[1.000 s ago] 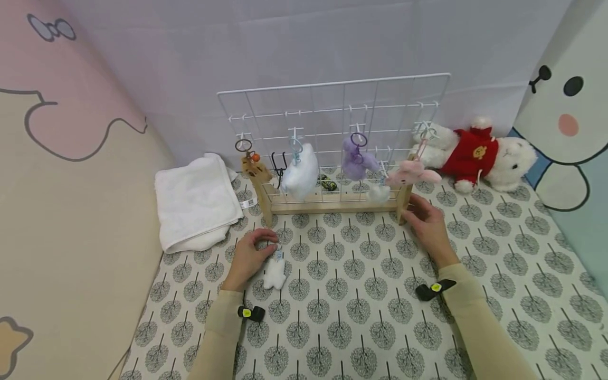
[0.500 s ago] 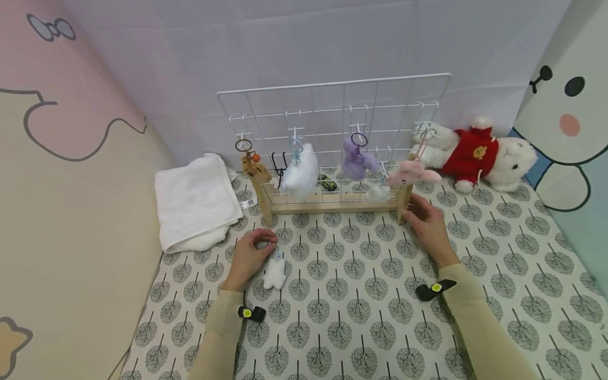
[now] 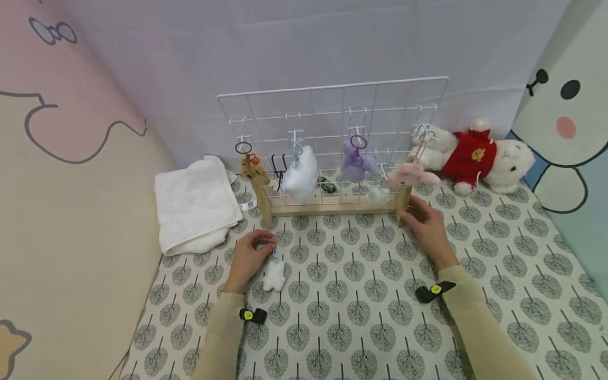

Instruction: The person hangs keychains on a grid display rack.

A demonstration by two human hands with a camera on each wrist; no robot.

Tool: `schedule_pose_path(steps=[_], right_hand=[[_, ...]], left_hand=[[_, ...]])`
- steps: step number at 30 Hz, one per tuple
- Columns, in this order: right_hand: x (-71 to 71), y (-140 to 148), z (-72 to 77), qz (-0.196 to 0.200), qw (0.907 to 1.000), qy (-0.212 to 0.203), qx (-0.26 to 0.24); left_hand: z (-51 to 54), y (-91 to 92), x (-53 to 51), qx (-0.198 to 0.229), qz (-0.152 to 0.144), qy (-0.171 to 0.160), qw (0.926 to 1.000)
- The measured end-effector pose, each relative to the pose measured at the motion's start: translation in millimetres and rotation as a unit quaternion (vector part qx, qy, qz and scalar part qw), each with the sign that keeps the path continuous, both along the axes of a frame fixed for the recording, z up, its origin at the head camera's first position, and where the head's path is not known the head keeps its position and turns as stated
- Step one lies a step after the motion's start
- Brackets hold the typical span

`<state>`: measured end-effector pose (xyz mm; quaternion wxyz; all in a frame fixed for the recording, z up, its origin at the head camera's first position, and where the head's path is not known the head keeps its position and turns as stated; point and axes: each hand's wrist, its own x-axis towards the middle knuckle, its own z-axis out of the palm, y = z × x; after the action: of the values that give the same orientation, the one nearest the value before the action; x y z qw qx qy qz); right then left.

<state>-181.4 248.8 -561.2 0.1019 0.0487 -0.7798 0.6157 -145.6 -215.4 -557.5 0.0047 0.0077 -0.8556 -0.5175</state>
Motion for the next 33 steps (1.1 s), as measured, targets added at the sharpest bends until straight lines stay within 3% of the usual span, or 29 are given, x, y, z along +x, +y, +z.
schedule_pose_path(steps=[12,20,29,33], right_hand=[[0.7,1,0.2,0.001,1.0,-0.001,-0.009],[-0.8,1,-2.6,0.002,0.9999,0.001,-0.016],[0.6,1,-1.0,0.002,0.9999,0.0,-0.012],[0.0,0,-0.8,0.003,0.9999,-0.004,-0.012]], left_hand=[[13.4,0.5,1.1,0.007,-0.001,-0.005,1.0],[25.5,0.3,0.2,-0.032,-0.001,-0.002,0.9995],[37.1,-0.3,-1.1,-0.06,-0.018,0.031,0.9975],[46.9,0.0,0.3,-0.085,-0.011,0.035,0.9957]])
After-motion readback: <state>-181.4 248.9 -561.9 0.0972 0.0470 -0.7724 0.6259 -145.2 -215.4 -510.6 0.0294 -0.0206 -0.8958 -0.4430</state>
